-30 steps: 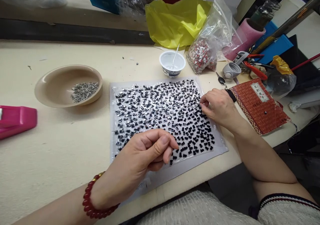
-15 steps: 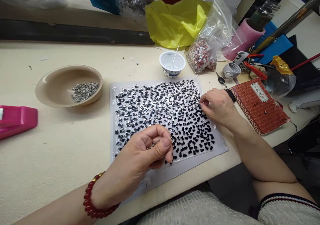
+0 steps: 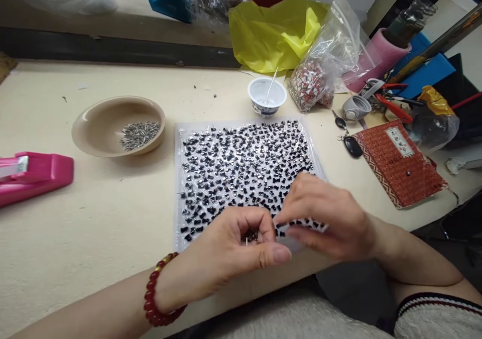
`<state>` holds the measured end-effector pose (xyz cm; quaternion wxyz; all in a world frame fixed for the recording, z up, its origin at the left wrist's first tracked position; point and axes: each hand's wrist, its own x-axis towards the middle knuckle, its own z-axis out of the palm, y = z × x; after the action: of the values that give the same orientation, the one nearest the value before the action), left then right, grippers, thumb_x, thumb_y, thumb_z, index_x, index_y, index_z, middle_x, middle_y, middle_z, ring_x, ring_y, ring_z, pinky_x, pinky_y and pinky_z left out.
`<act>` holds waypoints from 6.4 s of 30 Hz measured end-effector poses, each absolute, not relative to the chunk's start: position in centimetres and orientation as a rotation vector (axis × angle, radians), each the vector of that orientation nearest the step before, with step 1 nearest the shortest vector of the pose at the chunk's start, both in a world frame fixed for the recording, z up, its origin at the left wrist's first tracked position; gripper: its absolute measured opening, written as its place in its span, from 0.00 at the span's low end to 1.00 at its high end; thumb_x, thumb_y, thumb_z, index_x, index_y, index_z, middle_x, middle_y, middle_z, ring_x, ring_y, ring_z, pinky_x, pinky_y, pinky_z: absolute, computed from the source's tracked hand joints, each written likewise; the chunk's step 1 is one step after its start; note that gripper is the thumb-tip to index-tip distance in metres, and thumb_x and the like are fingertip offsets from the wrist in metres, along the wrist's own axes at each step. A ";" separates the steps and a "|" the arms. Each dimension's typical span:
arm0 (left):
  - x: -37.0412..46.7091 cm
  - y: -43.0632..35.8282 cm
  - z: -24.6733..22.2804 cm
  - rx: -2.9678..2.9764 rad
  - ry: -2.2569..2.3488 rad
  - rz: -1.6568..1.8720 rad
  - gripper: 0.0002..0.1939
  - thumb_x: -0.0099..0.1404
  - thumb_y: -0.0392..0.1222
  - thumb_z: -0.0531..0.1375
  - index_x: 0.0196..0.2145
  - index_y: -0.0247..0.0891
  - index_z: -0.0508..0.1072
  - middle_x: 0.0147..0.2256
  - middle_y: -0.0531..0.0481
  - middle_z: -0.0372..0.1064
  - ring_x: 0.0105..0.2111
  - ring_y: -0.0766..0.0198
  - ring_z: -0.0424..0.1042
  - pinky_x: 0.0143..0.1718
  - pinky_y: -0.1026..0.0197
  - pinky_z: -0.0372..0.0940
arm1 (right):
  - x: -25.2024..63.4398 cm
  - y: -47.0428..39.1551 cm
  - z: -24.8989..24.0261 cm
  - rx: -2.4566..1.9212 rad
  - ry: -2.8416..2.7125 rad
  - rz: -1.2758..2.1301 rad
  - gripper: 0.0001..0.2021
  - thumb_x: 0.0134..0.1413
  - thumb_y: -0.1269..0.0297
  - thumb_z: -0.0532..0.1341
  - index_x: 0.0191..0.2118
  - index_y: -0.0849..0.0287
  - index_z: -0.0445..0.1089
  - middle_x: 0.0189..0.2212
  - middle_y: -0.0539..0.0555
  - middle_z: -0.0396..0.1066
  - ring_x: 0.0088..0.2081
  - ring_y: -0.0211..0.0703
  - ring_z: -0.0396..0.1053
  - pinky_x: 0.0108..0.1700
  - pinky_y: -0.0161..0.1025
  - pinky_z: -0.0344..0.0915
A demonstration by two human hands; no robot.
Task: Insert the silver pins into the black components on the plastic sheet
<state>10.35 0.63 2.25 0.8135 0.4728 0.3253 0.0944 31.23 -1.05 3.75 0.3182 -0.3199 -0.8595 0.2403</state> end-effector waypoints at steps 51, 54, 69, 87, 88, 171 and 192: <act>9.7 0.5 1.6 0.907 0.784 0.333 0.13 0.62 0.47 0.62 0.25 0.38 0.66 0.21 0.58 0.54 0.20 0.72 0.48 0.20 0.68 0.46 | 37.7 2.5 1.7 -1.698 -2.365 0.013 0.03 0.56 0.68 0.60 0.31 0.58 0.68 0.28 0.52 0.70 0.33 0.43 0.64 0.39 0.43 0.59; 9.9 0.4 1.9 0.930 0.808 0.339 0.12 0.59 0.43 0.65 0.24 0.37 0.67 0.20 0.59 0.56 0.20 0.72 0.49 0.20 0.68 0.46 | 35.5 1.3 2.7 -1.423 -2.283 0.154 0.04 0.57 0.69 0.60 0.31 0.58 0.67 0.26 0.52 0.70 0.32 0.40 0.65 0.38 0.42 0.61; 10.6 0.4 1.8 0.977 0.779 0.334 0.11 0.53 0.39 0.67 0.20 0.36 0.68 0.18 0.59 0.58 0.20 0.72 0.50 0.22 0.68 0.49 | 29.9 -1.4 2.3 -0.765 -2.097 0.755 0.05 0.60 0.65 0.58 0.35 0.62 0.67 0.27 0.52 0.70 0.32 0.35 0.67 0.40 0.38 0.63; 10.3 0.5 2.0 0.747 0.729 0.353 0.10 0.69 0.46 0.54 0.35 0.37 0.70 0.26 0.56 0.57 0.23 0.72 0.49 0.22 0.67 0.46 | 36.1 2.0 2.8 -1.375 -1.976 0.163 0.05 0.51 0.71 0.58 0.28 0.55 0.64 0.25 0.50 0.67 0.29 0.39 0.64 0.33 0.41 0.63; 10.2 0.5 2.1 0.737 0.742 0.369 0.09 0.69 0.45 0.54 0.37 0.38 0.70 0.26 0.56 0.57 0.23 0.72 0.48 0.23 0.67 0.46 | 36.9 2.2 2.7 -1.465 -2.008 0.121 0.05 0.51 0.71 0.58 0.28 0.55 0.64 0.25 0.50 0.67 0.30 0.40 0.64 0.34 0.40 0.63; 9.8 0.7 2.4 0.656 0.774 0.509 0.10 0.70 0.41 0.51 0.37 0.37 0.70 0.26 0.56 0.59 0.22 0.72 0.48 0.21 0.70 0.50 | 33.2 1.6 3.0 -1.398 -2.077 0.140 0.06 0.54 0.73 0.59 0.29 0.57 0.65 0.26 0.51 0.69 0.31 0.39 0.65 0.38 0.41 0.62; 9.6 0.9 2.0 0.834 0.804 0.476 0.21 0.69 0.52 0.52 0.22 0.37 0.61 0.19 0.57 0.52 0.20 0.70 0.47 0.21 0.64 0.45 | 34.4 2.7 0.1 -1.510 -2.424 -0.039 0.06 0.55 0.75 0.55 0.29 0.59 0.64 0.28 0.52 0.69 0.34 0.42 0.62 0.39 0.41 0.57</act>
<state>9.64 0.89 2.02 0.8104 0.3901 0.3761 0.2228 34.42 2.68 0.10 0.1422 -0.5232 -0.8401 -0.0135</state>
